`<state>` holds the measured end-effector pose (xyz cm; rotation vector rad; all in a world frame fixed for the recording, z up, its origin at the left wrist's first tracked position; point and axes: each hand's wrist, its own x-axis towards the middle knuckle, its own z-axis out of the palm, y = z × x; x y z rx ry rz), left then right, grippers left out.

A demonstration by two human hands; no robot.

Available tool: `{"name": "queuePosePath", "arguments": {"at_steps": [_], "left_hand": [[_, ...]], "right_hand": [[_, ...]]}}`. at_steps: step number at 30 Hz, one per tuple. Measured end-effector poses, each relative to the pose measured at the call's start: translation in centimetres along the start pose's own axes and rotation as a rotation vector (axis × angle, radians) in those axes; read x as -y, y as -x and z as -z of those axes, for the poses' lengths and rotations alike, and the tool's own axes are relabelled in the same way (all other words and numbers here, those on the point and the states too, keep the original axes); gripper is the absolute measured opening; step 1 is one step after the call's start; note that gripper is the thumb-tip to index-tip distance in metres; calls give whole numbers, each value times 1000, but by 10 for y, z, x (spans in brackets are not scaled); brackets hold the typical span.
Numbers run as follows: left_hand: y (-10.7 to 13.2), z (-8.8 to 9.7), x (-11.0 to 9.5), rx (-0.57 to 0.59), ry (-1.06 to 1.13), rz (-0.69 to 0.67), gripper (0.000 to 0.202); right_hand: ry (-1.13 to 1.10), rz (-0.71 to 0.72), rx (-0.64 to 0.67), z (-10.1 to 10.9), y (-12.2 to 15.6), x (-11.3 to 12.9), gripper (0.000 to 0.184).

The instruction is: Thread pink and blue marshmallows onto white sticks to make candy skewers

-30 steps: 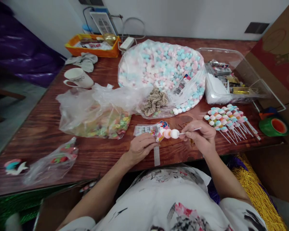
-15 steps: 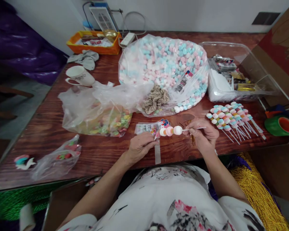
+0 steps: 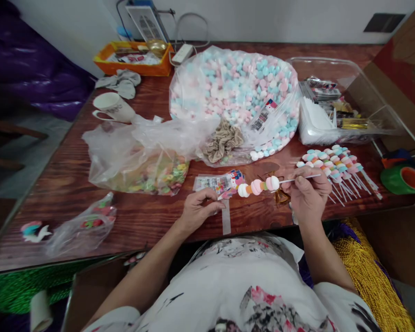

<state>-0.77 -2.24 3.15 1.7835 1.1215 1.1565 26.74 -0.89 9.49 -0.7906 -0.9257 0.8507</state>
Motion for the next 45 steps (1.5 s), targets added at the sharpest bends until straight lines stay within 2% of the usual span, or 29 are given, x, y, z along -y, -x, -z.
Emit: {"name": "queuePosePath", "arguments": {"at_steps": [4, 11, 15, 19, 20, 22, 25, 27, 30, 34, 38, 43, 45], "left_hand": [[1, -1, 1, -5, 69, 54, 22], [4, -7, 0, 9, 206, 135, 24], [5, -9, -2, 23, 229, 170, 25], [5, -6, 1, 15, 198, 182, 21], [3, -5, 0, 0, 189, 182, 21], [-3, -3, -4, -19, 184, 177, 21], [-17, -3, -16, 14, 191, 109, 23], [-26, -2, -25, 42, 180, 28, 23], [-32, 1, -32, 38, 147, -74, 19], [-30, 7, -29, 1, 115, -128, 17], [-26, 10, -29, 5, 96, -143, 17], [-24, 14, -36, 127, 55, -99, 9], [-22, 15, -34, 128, 36, -75, 9]], "right_hand": [[-11, 8, -19, -3, 3, 0, 10], [-25, 39, 37, -11, 14, -8, 10], [16, 30, 110, -5, 14, -8, 8], [136, 77, 130, 4, 8, 3, 5], [217, 77, 178, 4, 7, 6, 7], [398, 73, 374, -1, 8, 9, 11], [561, 97, 732, -22, 9, 7, 14], [608, 123, 844, -39, 7, 5, 10], [643, 167, 828, -57, -2, 5, 13], [623, 177, 853, -65, -11, 4, 13], [640, 154, 966, -69, -11, -3, 15], [765, 174, 987, -74, -12, -10, 16], [804, 219, 999, -75, -11, -11, 15]]}}
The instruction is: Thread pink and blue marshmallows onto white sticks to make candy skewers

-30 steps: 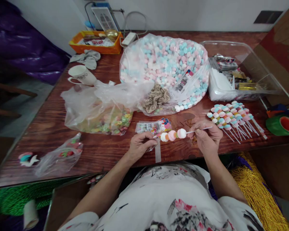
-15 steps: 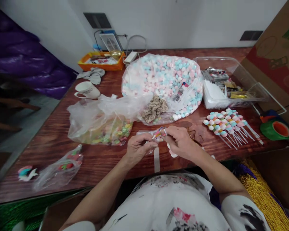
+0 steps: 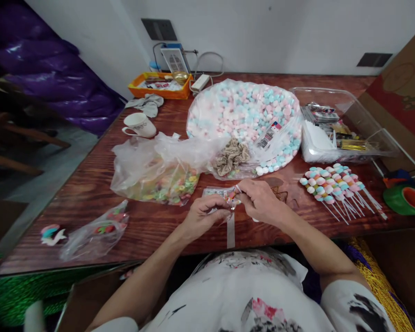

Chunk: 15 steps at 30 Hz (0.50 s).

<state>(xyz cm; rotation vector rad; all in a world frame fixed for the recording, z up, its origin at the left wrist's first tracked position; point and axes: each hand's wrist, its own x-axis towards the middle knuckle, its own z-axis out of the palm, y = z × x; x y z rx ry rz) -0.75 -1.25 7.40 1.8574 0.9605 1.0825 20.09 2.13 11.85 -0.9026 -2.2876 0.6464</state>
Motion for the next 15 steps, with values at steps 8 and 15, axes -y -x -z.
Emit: {"name": "queuePosePath", "arguments": {"at_steps": [8, 15], "left_hand": [[11, 3, 20, -235, -290, -98, 8], [12, 0, 22, -179, -97, -4, 16]], "right_hand": [[146, 34, 197, 0, 4, 3, 13], [-221, -4, 6, 40, 20, 1, 11]]}}
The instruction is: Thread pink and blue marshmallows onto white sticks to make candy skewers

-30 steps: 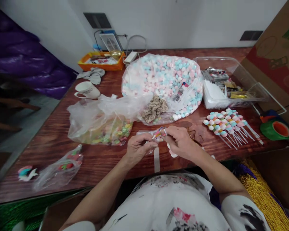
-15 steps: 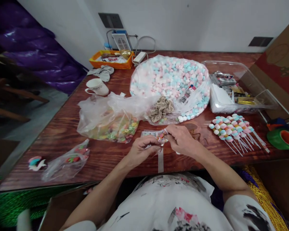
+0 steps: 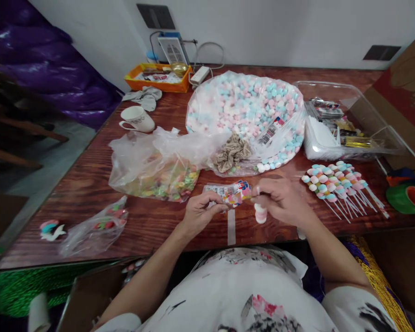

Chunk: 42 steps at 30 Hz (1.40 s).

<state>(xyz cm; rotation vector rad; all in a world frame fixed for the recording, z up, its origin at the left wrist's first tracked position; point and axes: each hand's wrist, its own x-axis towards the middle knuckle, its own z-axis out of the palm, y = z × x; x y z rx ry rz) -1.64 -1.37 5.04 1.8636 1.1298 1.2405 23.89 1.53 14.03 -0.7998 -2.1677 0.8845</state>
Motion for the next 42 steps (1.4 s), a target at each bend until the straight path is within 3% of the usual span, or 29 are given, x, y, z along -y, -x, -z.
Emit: {"name": "queuePosePath", "arguments": {"at_steps": [6, 9, 15, 21, 24, 27, 32, 34, 37, 42], "left_hand": [[2, -7, 5, 25, 64, 79, 15], [3, -13, 5, 37, 87, 95, 14], [2, -20, -2, 40, 102, 74, 14], [5, -20, -3, 43, 113, 117, 17], [7, -24, -1, 65, 90, 68, 17], [8, -28, 1, 80, 47, -73, 14], [9, -28, 4, 68, -52, -269, 8], [9, -25, 5, 70, -71, -293, 6], [10, -21, 6, 84, -78, -290, 5], [12, -19, 8, 80, 1, -205, 6]], "right_hand": [[-264, -15, -734, 26, 20, 14, 5], [-328, 65, -932, 22, 19, 13, 4], [-487, 51, -855, 4, 17, 1, 7], [-293, 224, -732, 4, 24, -7, 8], [-326, 258, -632, 6, 27, -9, 6], [-443, 197, -643, 8, 25, -15, 3], [-646, -57, -612, 0, 20, -31, 6], [-622, -120, -677, -8, 22, -35, 6], [-514, -104, -746, -20, 28, -36, 7], [-654, -98, -646, -21, 30, -37, 7]]}}
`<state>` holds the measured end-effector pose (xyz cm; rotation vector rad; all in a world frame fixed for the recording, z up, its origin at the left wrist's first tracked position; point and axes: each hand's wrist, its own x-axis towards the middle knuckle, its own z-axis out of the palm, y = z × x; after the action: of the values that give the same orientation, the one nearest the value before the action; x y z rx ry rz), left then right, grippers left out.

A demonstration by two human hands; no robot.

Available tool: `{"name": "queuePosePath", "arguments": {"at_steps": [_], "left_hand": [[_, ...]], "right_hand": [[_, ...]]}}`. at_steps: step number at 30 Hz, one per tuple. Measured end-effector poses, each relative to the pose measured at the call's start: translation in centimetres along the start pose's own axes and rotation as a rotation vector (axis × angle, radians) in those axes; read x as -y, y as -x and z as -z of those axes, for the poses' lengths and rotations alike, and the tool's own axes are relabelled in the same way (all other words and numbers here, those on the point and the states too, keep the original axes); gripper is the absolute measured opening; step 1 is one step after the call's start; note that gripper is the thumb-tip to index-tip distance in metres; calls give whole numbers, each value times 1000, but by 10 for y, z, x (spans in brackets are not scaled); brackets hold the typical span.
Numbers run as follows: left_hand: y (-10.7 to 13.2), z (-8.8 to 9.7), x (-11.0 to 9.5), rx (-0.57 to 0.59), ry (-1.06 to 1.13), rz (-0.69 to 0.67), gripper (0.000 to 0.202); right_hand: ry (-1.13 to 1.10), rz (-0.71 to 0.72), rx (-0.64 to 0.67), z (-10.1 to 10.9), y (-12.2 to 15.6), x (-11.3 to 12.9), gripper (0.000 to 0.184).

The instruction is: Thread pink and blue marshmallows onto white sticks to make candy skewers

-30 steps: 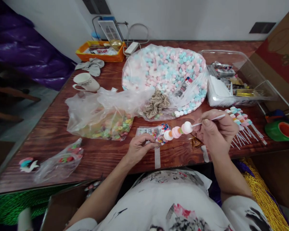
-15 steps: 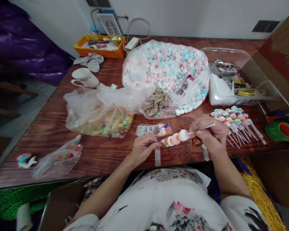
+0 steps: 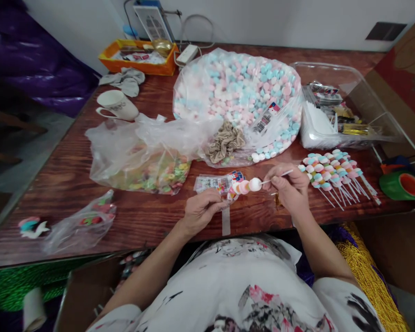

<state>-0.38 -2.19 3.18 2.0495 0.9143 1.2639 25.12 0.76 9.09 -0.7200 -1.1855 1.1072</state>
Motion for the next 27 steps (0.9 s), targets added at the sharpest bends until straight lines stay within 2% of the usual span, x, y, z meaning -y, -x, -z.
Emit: {"name": "queuePosePath", "arguments": {"at_steps": [4, 8, 13, 16, 18, 20, 21, 23, 25, 27], "left_hand": [[1, -1, -2, -43, 75, 50, 8], [0, 2, -3, -114, 114, 107, 12], [3, 6, -1, -155, 86, 105, 9], [8, 6, 2, -163, 80, 116, 9], [11, 6, 4, -190, 86, 147, 10], [13, 6, 4, -235, 98, 179, 10], [12, 6, 4, -254, 104, 192, 9], [10, 6, 2, -273, 120, 204, 9], [7, 5, 0, -258, 147, 204, 9], [4, 4, -3, -246, 175, 190, 9]], "right_hand": [[-51, -85, -24, 4, -7, 0, 8], [-4, -78, -29, 4, -5, -2, 6], [36, 28, -149, 2, -7, 0, 7], [37, 135, -239, 9, -12, 8, 6], [57, 200, -248, 14, -12, 16, 7], [196, 194, -149, 15, -8, 23, 11], [304, 181, -37, 13, -6, 25, 13], [530, 187, 295, 2, 0, 25, 19], [700, 262, 631, -14, 3, 20, 26], [830, 339, 791, -30, 1, 14, 25]]}}
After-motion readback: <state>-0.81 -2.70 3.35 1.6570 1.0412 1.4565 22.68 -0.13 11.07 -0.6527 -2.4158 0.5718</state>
